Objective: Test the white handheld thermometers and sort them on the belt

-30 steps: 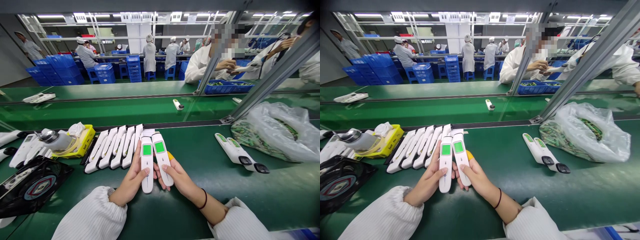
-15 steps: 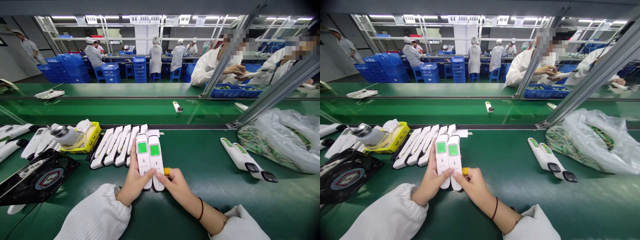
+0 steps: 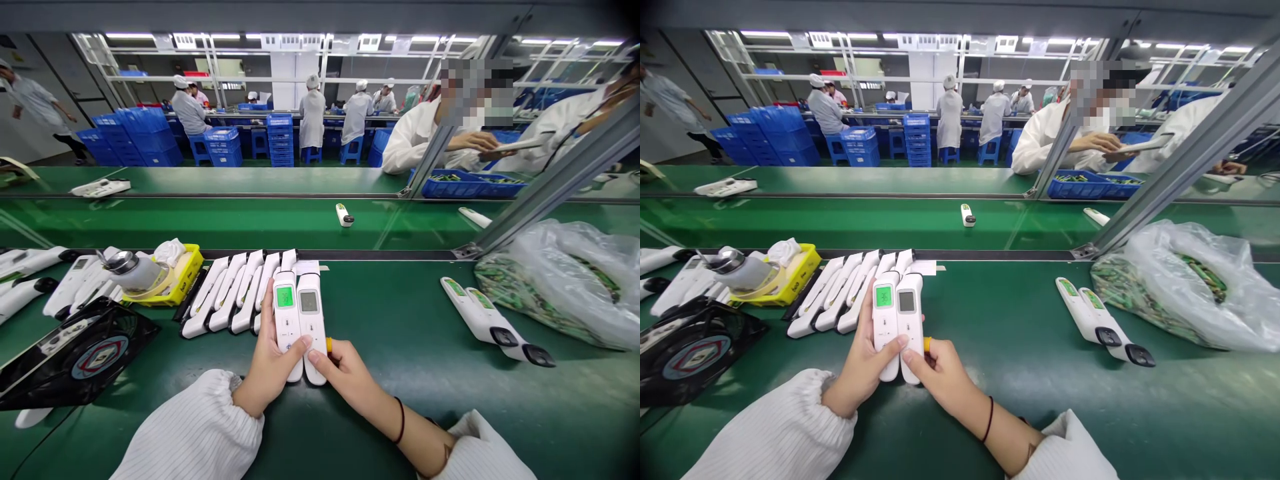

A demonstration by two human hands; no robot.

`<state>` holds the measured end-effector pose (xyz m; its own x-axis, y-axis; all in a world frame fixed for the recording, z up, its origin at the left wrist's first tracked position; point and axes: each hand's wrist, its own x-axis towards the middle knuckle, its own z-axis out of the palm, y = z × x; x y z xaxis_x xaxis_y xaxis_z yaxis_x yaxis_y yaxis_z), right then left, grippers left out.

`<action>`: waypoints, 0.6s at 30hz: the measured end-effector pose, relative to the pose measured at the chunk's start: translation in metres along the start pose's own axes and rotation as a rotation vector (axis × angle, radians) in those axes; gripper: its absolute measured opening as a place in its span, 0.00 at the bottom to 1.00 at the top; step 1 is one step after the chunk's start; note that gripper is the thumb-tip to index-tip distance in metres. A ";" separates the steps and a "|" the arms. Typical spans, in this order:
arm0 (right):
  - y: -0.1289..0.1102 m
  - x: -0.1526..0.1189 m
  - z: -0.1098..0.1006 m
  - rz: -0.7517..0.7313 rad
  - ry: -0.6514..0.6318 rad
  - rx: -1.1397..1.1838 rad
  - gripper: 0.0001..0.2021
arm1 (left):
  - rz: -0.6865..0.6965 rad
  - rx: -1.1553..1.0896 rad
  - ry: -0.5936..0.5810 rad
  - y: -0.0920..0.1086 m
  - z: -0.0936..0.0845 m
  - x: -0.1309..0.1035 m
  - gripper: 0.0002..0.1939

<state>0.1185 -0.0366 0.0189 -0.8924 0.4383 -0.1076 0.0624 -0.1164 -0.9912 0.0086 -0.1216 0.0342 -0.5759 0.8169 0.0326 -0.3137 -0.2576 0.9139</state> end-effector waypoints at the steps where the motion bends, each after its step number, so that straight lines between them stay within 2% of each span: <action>1: 0.000 0.001 0.000 0.008 -0.014 -0.031 0.23 | -0.004 0.002 -0.007 0.000 0.000 0.000 0.50; 6: 0.007 0.003 0.001 0.176 -0.117 -0.013 0.27 | -0.045 0.035 -0.033 -0.002 0.001 -0.003 0.51; 18: 0.004 0.004 0.008 0.191 -0.005 0.015 0.23 | -0.018 0.013 -0.055 -0.005 0.002 -0.002 0.48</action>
<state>0.1119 -0.0427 0.0156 -0.8674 0.4023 -0.2929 0.2237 -0.2104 -0.9517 0.0135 -0.1210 0.0304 -0.5278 0.8485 0.0383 -0.3138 -0.2367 0.9195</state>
